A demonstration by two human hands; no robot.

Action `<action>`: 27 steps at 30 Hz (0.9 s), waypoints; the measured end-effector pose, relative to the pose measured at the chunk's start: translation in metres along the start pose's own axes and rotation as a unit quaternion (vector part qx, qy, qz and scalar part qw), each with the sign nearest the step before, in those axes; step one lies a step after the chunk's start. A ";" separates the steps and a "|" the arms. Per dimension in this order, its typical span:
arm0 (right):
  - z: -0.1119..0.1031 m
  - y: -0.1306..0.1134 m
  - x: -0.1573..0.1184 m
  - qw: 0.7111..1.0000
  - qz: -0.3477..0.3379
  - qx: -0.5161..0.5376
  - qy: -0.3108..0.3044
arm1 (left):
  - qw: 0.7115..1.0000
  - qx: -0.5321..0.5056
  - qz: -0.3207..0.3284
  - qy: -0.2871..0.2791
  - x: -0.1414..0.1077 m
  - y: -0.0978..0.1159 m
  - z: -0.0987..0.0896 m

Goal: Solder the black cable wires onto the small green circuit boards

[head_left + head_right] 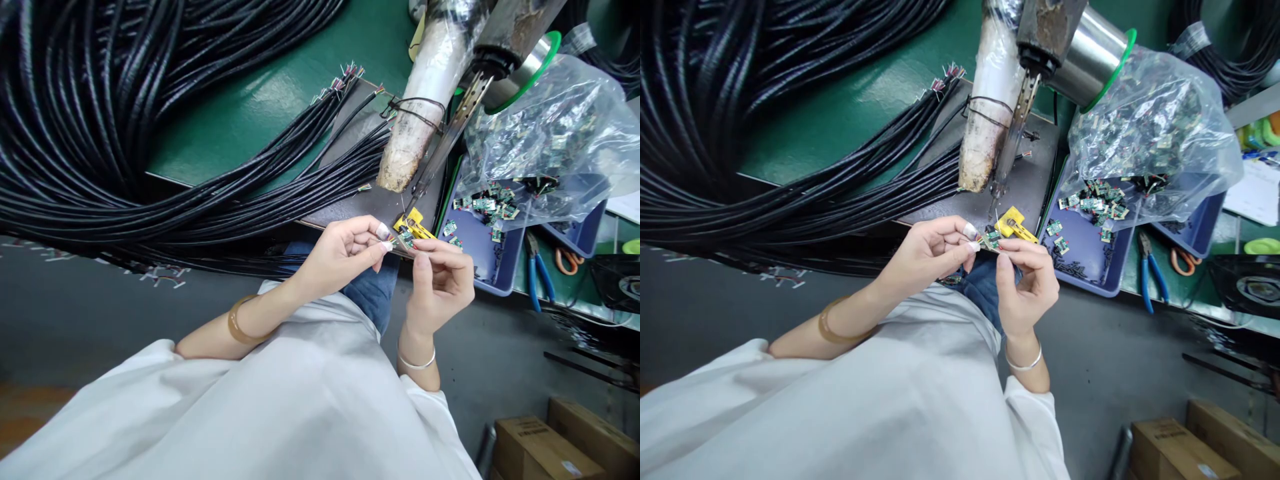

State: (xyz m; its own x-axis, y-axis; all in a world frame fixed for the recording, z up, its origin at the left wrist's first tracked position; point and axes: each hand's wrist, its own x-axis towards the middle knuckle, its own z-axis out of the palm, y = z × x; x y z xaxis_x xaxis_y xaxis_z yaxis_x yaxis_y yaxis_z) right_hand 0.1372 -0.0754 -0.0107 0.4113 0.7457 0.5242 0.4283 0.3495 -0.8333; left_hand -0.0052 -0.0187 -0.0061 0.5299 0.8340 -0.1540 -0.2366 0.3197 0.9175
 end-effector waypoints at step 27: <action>-0.005 0.010 0.000 0.990 -0.083 -0.115 -0.009 | 0.997 0.059 0.000 0.045 0.009 0.012 0.001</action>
State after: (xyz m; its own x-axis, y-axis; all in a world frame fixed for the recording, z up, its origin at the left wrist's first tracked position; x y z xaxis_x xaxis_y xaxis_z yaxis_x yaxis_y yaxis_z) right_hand 0.1458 -0.0746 -0.0180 0.3054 0.6998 0.6457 0.6613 0.3321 -0.6726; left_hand -0.0027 -0.0075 0.0035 0.4533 0.8725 -0.1824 -0.1358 0.2698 0.9533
